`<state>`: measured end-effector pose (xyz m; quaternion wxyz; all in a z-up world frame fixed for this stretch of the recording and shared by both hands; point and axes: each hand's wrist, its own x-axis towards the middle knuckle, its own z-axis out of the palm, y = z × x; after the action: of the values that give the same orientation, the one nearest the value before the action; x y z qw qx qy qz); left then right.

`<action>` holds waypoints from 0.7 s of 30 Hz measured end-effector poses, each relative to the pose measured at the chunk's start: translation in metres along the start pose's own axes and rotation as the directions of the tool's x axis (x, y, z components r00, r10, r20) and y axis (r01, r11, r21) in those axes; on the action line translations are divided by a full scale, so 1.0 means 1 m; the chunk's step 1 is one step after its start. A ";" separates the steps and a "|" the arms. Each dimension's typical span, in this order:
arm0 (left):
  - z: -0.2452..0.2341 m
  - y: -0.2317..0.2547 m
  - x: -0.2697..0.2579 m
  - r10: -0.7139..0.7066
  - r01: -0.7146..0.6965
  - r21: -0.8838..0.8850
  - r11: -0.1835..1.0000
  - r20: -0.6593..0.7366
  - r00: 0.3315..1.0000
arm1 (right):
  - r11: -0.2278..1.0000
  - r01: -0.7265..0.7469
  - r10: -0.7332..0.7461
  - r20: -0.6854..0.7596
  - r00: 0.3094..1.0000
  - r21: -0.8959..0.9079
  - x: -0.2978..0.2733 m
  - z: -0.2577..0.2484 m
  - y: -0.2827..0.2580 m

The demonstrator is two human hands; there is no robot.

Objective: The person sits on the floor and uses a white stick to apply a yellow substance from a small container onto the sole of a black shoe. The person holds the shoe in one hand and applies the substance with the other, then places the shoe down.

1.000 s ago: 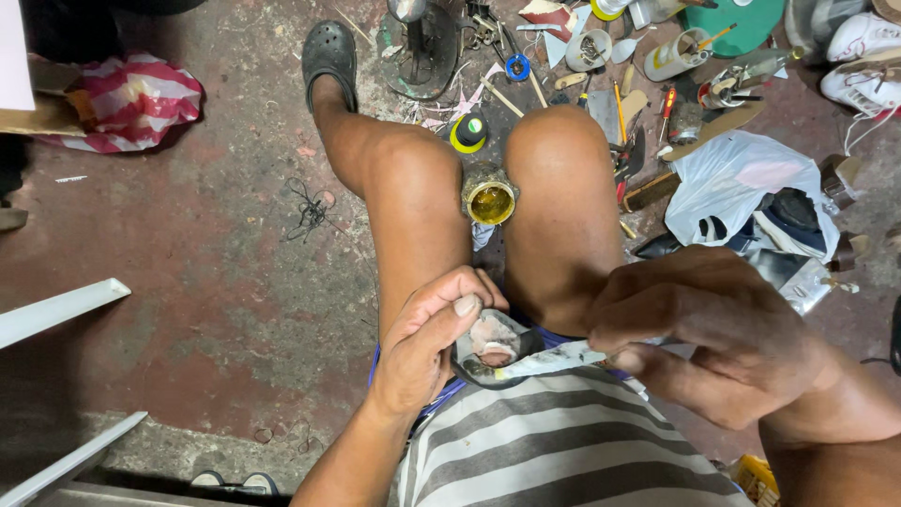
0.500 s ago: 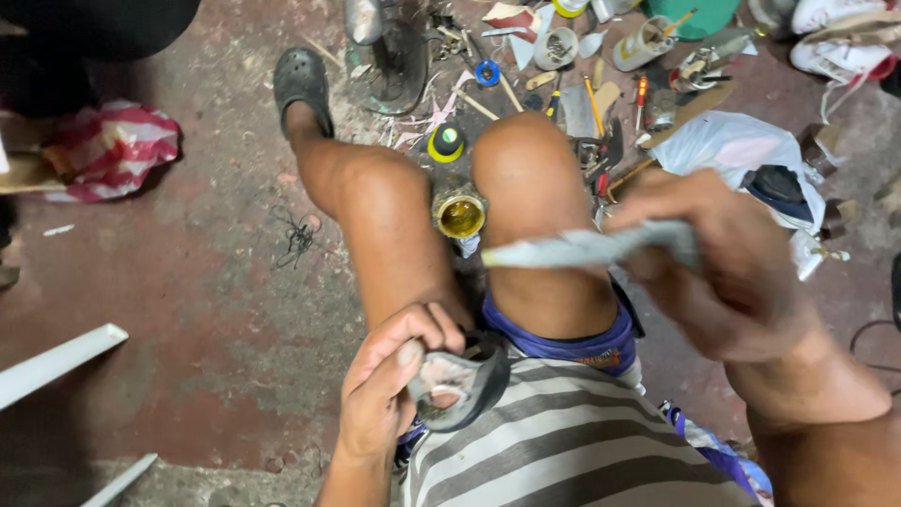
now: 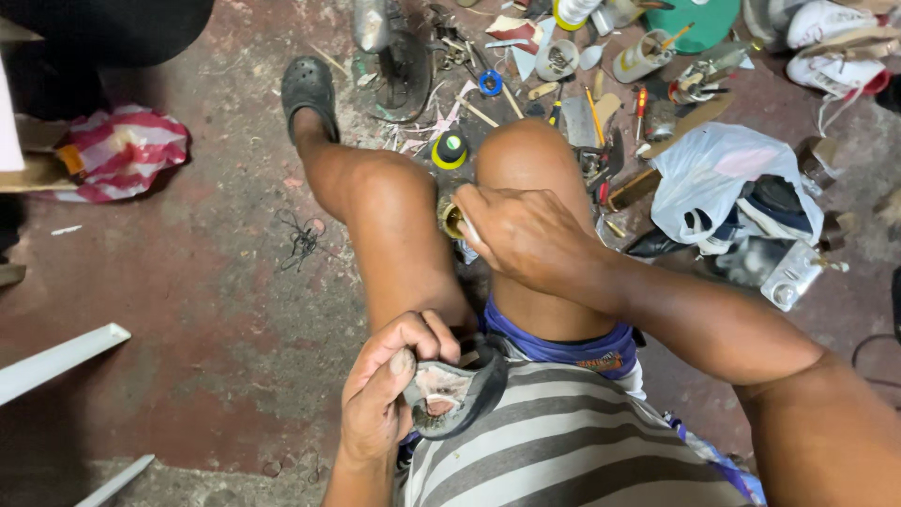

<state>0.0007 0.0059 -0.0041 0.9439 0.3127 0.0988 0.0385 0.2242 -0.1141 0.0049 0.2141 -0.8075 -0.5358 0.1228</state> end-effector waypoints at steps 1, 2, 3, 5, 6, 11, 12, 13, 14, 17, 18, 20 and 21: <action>0.000 -0.001 0.000 -0.032 0.031 -0.009 0.999 -0.064 0.997 | 0.999 -0.025 0.025 0.011 1.000 0.024 0.001 0.001 0.002; 0.000 -0.001 0.000 -0.067 0.066 -0.019 0.998 -0.128 0.990 | 0.998 -0.006 0.008 -0.028 1.000 0.065 0.001 0.000 0.004; 0.000 -0.001 -0.001 -0.103 0.099 -0.032 0.995 -0.190 0.976 | 0.994 0.014 -0.006 -0.068 0.998 0.106 0.002 -0.004 0.008; -0.002 0.003 -0.001 -0.019 0.036 0.104 0.994 -0.163 0.987 | 0.972 -0.107 0.122 -0.061 0.991 0.208 -0.001 -0.014 0.011; 0.000 0.004 -0.003 0.026 0.000 0.167 0.986 -0.153 0.988 | 0.935 -0.232 0.238 0.011 0.971 0.268 -0.005 -0.024 0.014; -0.003 0.010 -0.004 0.060 -0.012 0.261 0.965 -0.175 0.983 | 0.459 -0.272 0.406 0.073 0.911 0.846 -0.038 -0.057 0.028; -0.003 0.008 -0.003 0.047 0.002 0.227 0.974 -0.208 0.977 | 0.384 -0.165 0.361 0.016 0.933 0.908 -0.047 -0.064 0.029; -0.003 0.006 -0.002 0.049 0.008 0.239 0.971 -0.230 0.972 | 0.299 -0.055 0.319 -0.045 0.947 0.953 -0.057 -0.069 0.027; -0.004 0.006 0.000 0.048 0.016 0.252 0.968 -0.248 0.968 | 0.241 0.015 0.321 -0.094 0.943 0.970 -0.064 -0.072 0.024; -0.004 0.003 0.006 0.057 0.009 0.256 0.967 -0.247 0.967 | 0.141 0.152 0.401 -0.197 0.895 0.978 -0.088 -0.080 0.009; -0.004 0.002 0.006 0.061 0.001 0.252 0.968 -0.239 0.969 | 0.126 0.186 0.437 -0.223 0.871 0.974 -0.096 -0.083 0.002; -0.003 0.000 0.007 0.038 0.043 0.259 0.965 -0.301 0.953 | 0.143 0.240 0.480 -0.279 0.832 0.960 -0.107 -0.086 -0.008; -0.002 -0.001 0.008 0.034 0.058 0.264 0.963 -0.331 0.943 | 0.168 0.259 0.490 -0.308 0.815 0.951 -0.111 -0.087 -0.012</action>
<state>0.0075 0.0079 -0.0075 0.8625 0.4267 0.2628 0.0708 0.2078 -0.2303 0.0838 0.8144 -0.5130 -0.1709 0.2108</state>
